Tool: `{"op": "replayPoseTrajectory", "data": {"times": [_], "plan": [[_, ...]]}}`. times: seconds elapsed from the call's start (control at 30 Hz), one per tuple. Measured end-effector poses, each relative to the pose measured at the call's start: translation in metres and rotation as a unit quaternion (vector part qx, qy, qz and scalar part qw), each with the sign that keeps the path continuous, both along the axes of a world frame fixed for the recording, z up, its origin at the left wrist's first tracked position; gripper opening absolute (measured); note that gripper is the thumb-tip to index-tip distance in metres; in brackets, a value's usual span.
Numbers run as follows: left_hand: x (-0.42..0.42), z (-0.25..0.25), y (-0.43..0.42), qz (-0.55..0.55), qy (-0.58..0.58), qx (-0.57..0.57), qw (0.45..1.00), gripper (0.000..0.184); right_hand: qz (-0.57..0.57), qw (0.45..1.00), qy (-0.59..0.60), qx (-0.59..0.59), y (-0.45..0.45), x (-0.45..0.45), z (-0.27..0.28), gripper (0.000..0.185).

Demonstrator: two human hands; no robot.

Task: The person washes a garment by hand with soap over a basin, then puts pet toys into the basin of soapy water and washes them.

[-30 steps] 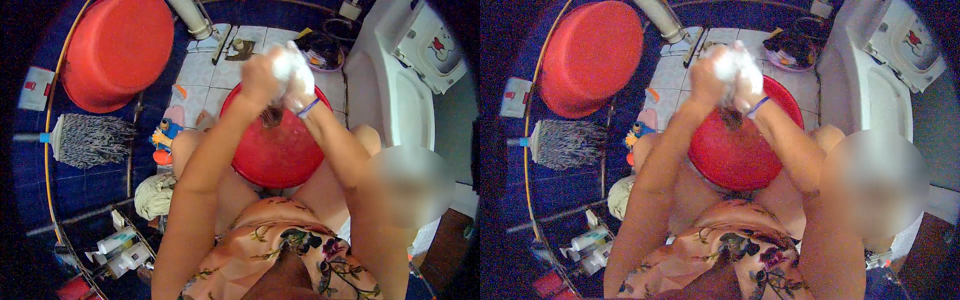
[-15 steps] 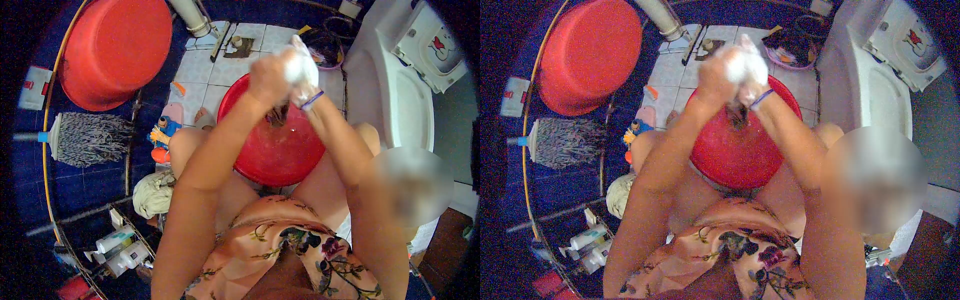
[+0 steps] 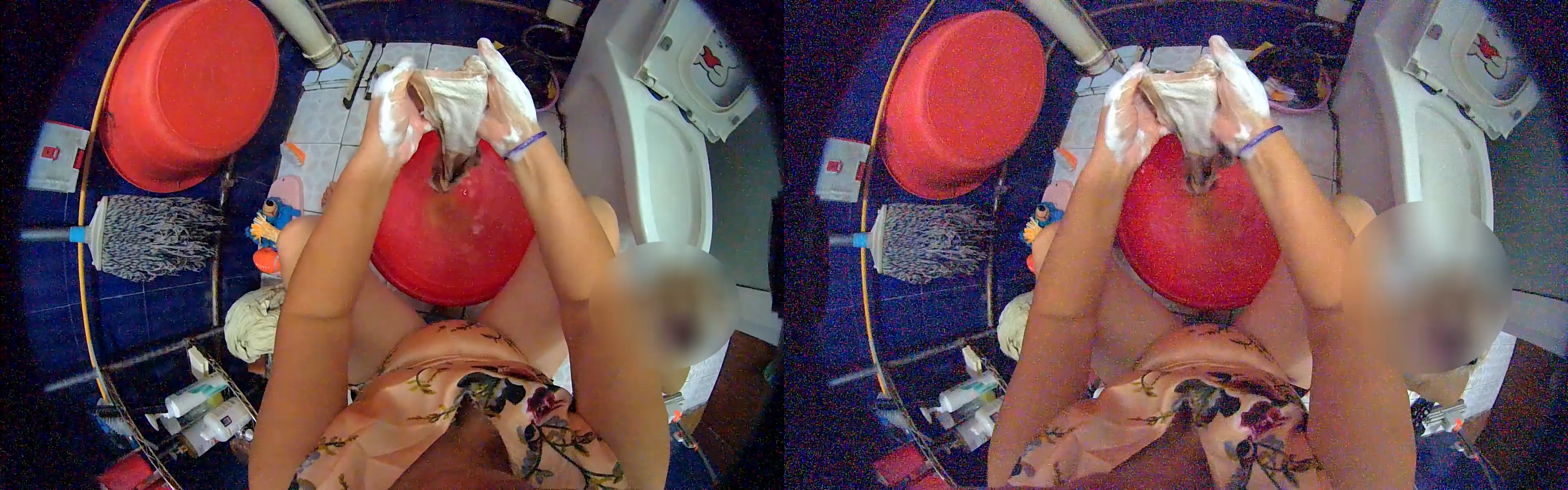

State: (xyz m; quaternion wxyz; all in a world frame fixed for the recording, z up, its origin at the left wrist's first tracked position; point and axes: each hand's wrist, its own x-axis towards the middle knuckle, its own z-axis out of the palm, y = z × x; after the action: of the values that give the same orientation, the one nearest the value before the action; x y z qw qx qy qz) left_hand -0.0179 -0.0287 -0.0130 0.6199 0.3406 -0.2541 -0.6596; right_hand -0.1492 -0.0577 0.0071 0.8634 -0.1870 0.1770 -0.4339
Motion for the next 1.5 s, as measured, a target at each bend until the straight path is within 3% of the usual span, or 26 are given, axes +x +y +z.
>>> {"op": "replayPoseTrajectory", "data": {"times": [0.1,0.2,0.33,0.37,0.47,0.57,0.63,0.7,0.77,0.8,0.83,0.87,0.9,1.0,1.03,1.07,1.17,1.2,1.23,1.27,1.33,1.37,1.4,1.43,1.47,1.5], "plan": [[0.000,0.000,-0.003,-0.087,-0.050,-0.071,0.992,0.046,0.002,0.999,-0.017,-0.048,-0.013,-0.007,-0.015,0.023],[-0.012,0.011,0.012,0.002,-0.336,-0.087,0.938,0.050,-0.047,0.993,0.053,-0.098,-0.011,-0.004,-0.018,0.018],[-0.001,-0.006,-0.002,0.005,-0.460,-0.131,0.878,0.049,-0.087,0.967,0.141,-0.195,-0.011,-0.003,-0.021,0.015],[0.003,-0.011,-0.008,-0.007,-0.437,-0.176,0.882,0.044,-0.083,0.966,0.125,-0.208,-0.015,-0.002,-0.023,0.015],[0.016,-0.023,-0.011,-0.009,-0.527,-0.136,0.839,0.037,-0.117,0.940,0.164,-0.276,-0.013,-0.002,-0.028,0.013],[0.023,-0.016,-0.010,0.012,-0.521,-0.172,0.836,0.032,-0.065,0.933,0.213,-0.282,-0.004,-0.001,-0.019,0.026],[0.024,-0.006,-0.005,0.074,-0.566,-0.222,0.791,0.030,-0.062,0.930,0.244,-0.269,-0.009,0.002,-0.027,0.050],[0.026,-0.008,-0.011,0.131,-0.564,-0.337,0.743,0.026,-0.042,0.882,0.316,-0.347,-0.014,0.006,-0.039,0.055],[0.026,-0.009,-0.012,0.145,-0.502,-0.338,0.782,0.023,0.022,0.832,0.381,-0.402,-0.011,0.008,-0.045,0.063],[0.018,0.007,-0.003,0.099,-0.378,-0.228,0.892,0.021,0.086,0.846,0.327,-0.413,-0.007,0.010,-0.048,0.051],[0.011,0.023,0.007,0.091,-0.224,-0.106,0.965,0.018,0.142,0.776,0.395,-0.471,-0.007,0.013,-0.050,0.046],[0.016,0.022,0.003,0.089,-0.204,-0.152,0.963,0.016,0.194,0.695,0.456,-0.522,-0.007,0.017,-0.049,0.040],[0.018,0.022,0.001,0.119,-0.196,-0.155,0.961,0.016,0.277,0.717,0.472,-0.431,-0.003,0.017,-0.039,0.035],[0.031,0.028,0.000,0.205,-0.147,-0.152,0.956,0.022,0.155,0.853,0.325,-0.377,-0.008,0.011,-0.048,0.033],[0.038,0.021,-0.004,0.236,-0.132,-0.161,0.949,0.022,0.165,0.888,0.279,-0.326,-0.009,0.005,-0.047,0.032],[0.039,0.023,-0.005,0.266,-0.117,-0.170,0.942,0.023,0.098,0.910,0.269,-0.301,-0.009,0.007,-0.047,0.029],[0.025,0.017,0.009,0.246,-0.121,-0.133,0.952,0.024,0.032,0.945,0.234,-0.225,-0.010,0.008,-0.042,0.025],[0.014,0.005,0.006,0.250,-0.198,-0.122,0.940,0.026,0.019,0.954,0.236,-0.187,-0.010,0.008,-0.040,0.027],[0.001,-0.009,0.008,0.173,-0.135,-0.179,0.959,0.024,0.006,0.960,0.237,-0.148,-0.010,0.007,-0.040,0.029],[-0.008,-0.030,0.005,0.164,-0.366,-0.244,0.883,0.023,-0.001,0.972,0.188,-0.141,-0.012,0.010,-0.049,0.030],[-0.034,-0.019,0.018,0.210,-0.554,-0.322,0.739,0.020,-0.016,0.988,0.091,-0.125,-0.015,0.019,-0.075,0.031],[-0.027,-0.038,-0.001,0.323,-0.567,-0.327,0.683,0.017,-0.096,0.994,0.034,-0.047,0.003,0.036,-0.073,0.026],[-0.012,-0.050,-0.015,0.264,-0.257,-0.159,0.916,0.013,-0.094,0.987,0.078,-0.101,0.030,0.037,-0.053,0.026],[0.005,-0.037,-0.013,0.247,-0.333,-0.127,0.901,0.010,-0.134,0.933,0.197,-0.268,0.030,0.042,-0.063,0.028],[0.012,-0.039,-0.016,0.243,-0.337,-0.124,0.901,0.008,-0.168,0.836,0.308,-0.421,0.029,0.045,-0.073,0.029],[0.005,-0.054,-0.023,0.246,-0.311,-0.142,0.907,0.006,-0.202,0.851,0.282,-0.394,0.024,0.047,-0.080,0.030]]}}
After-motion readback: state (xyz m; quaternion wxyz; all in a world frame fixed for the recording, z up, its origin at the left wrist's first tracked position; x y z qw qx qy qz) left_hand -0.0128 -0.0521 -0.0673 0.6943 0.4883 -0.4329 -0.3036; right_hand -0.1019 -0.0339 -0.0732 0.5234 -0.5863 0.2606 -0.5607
